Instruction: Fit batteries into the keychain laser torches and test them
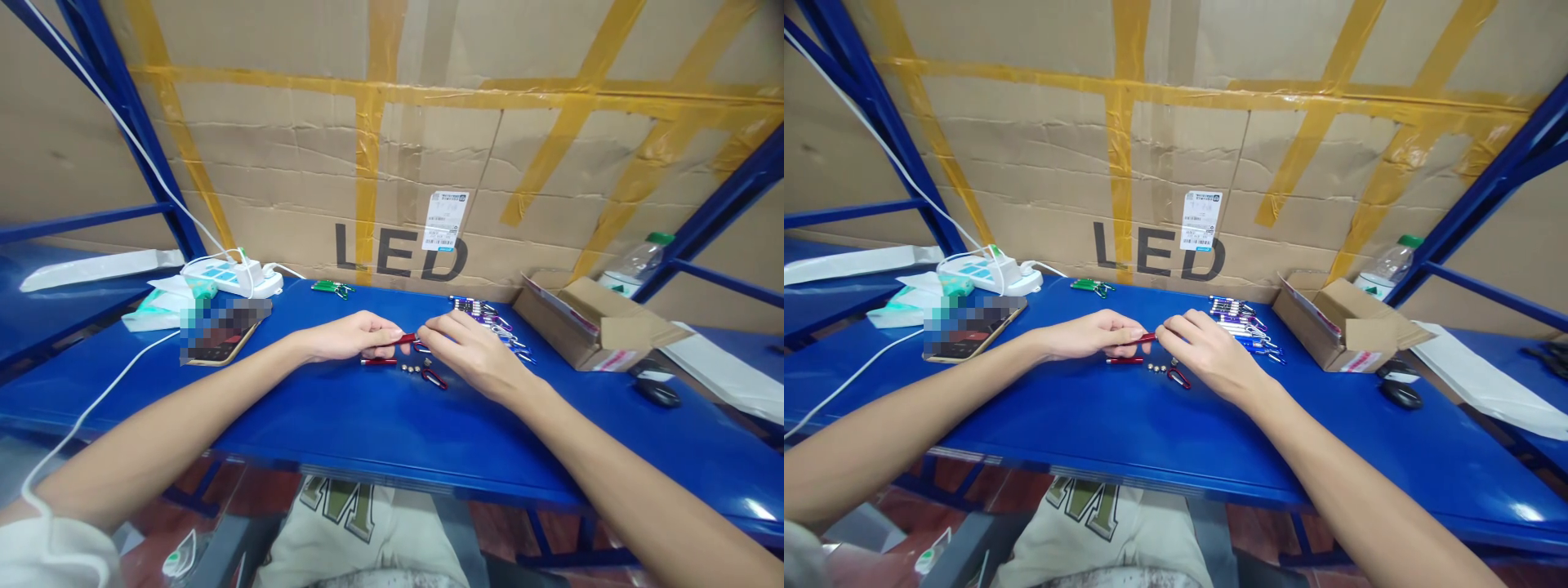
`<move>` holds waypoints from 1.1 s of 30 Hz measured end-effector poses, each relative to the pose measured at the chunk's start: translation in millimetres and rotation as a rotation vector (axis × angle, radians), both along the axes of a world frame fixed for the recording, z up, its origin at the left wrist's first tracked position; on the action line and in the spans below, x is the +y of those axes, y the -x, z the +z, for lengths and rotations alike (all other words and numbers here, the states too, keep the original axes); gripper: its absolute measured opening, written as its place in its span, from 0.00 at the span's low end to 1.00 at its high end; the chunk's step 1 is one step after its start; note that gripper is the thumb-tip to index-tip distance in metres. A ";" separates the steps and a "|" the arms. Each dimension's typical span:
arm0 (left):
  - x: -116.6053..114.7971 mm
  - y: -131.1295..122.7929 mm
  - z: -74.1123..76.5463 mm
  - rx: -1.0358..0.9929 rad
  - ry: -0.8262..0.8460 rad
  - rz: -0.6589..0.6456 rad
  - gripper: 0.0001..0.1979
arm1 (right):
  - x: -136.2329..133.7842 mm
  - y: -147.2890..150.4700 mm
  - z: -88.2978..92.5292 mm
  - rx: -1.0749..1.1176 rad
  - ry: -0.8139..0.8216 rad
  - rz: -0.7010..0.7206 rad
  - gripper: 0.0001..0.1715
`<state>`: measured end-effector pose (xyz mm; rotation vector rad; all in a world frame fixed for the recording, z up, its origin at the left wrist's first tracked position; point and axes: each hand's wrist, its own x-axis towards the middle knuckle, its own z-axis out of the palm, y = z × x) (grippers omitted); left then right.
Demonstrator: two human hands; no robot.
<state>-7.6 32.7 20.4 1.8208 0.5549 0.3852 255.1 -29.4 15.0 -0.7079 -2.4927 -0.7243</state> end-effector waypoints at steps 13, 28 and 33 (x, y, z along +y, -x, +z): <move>1.8 2.8 2.0 0.036 -0.189 0.005 0.24 | 2.6 3.5 -3.0 0.226 0.227 -0.013 0.14; 1.2 2.1 -9.2 0.107 -1.130 0.175 0.15 | 9.6 8.9 -13.5 0.516 0.507 -0.019 0.07; 2.6 -0.3 -12.9 0.073 -1.020 0.169 0.17 | 10.0 6.3 -9.9 0.471 0.492 -0.002 0.08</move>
